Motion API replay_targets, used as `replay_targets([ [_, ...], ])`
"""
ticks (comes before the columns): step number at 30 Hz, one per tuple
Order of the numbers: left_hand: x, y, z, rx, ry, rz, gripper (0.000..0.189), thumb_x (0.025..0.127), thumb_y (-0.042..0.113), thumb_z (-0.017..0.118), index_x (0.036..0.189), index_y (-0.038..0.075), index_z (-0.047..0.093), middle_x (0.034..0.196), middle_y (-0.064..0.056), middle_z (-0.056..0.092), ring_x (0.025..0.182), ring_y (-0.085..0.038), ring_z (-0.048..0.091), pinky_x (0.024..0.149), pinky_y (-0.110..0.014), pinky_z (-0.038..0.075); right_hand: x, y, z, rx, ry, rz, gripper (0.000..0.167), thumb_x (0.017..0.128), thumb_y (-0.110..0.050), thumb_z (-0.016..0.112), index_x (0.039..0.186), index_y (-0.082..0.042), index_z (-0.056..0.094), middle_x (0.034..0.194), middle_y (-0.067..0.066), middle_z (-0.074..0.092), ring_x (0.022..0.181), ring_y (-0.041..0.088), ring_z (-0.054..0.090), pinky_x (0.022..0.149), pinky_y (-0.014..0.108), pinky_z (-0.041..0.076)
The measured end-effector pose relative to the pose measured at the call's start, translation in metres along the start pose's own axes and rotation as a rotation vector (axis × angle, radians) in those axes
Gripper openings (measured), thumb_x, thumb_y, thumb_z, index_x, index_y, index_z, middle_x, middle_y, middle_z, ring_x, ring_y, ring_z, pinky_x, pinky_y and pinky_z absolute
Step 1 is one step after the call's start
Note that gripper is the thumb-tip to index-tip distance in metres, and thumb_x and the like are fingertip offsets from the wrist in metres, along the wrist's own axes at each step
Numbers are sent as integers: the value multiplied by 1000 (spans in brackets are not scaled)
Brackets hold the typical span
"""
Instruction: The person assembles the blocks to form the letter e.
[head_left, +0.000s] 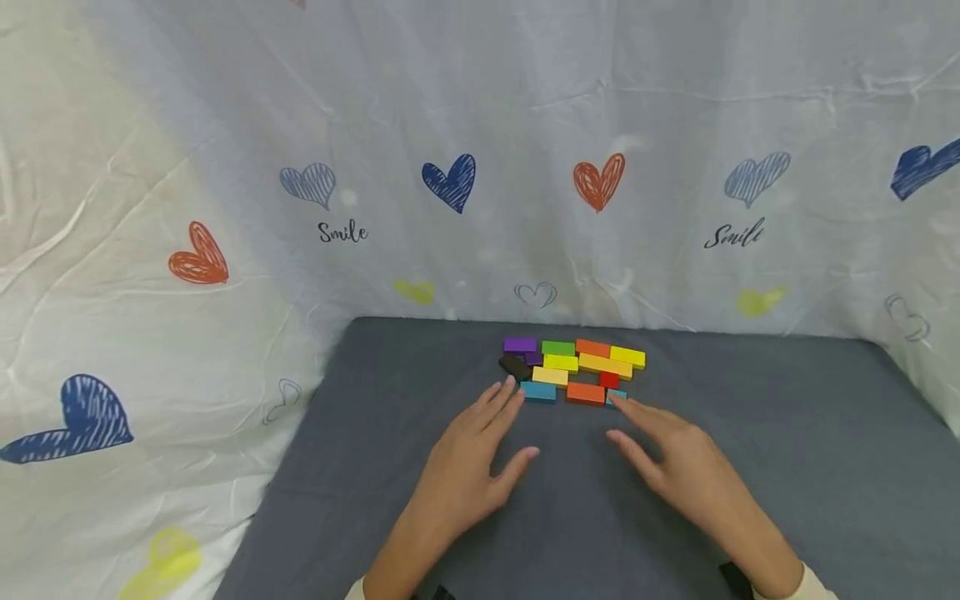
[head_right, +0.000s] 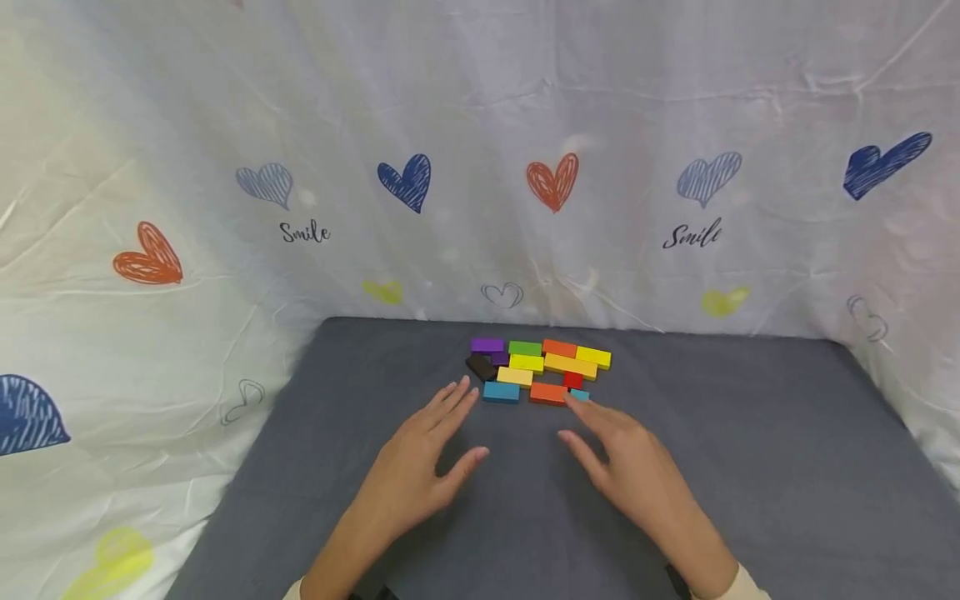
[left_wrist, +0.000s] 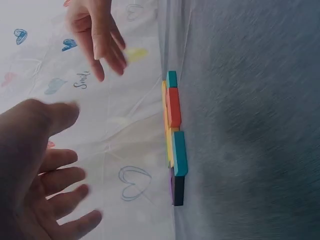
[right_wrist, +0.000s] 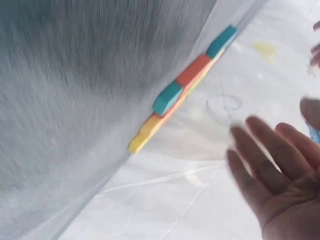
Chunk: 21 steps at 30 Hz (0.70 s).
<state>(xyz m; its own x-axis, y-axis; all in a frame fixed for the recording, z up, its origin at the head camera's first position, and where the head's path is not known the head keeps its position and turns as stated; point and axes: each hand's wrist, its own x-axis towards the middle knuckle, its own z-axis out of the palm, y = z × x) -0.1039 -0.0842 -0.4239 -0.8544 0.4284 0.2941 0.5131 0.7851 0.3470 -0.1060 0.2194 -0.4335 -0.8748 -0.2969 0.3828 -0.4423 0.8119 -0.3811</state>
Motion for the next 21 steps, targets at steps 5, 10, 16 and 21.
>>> replay_targets([
  [5,42,-6,-4,-89,87,11,46,106,36,68,148,20,64,144,2,66,127,-17,66,96,-41,59,31,22,-4,-12,121,-11,34,95,-16,81,128,-6,77,110,12,80,74,18,72,66,43,61],
  [10,88,-11,2,-63,47,29,31,106,29,67,134,17,72,124,1,72,102,-15,72,81,-32,60,64,46,-2,-41,43,36,29,98,-14,77,125,-3,76,113,15,77,93,30,73,79,53,60],
  [16,130,-13,34,71,-92,5,34,105,35,68,134,18,73,126,-1,71,95,-14,71,73,-32,60,96,65,16,-67,-121,87,33,100,-21,76,127,-2,75,124,18,72,108,36,70,89,56,58],
  [21,154,-15,66,196,-185,-42,37,103,41,68,135,23,73,130,2,69,101,-16,70,76,-38,62,109,71,35,-110,-196,94,34,99,-24,77,122,0,76,118,18,72,103,37,70,88,55,58],
])
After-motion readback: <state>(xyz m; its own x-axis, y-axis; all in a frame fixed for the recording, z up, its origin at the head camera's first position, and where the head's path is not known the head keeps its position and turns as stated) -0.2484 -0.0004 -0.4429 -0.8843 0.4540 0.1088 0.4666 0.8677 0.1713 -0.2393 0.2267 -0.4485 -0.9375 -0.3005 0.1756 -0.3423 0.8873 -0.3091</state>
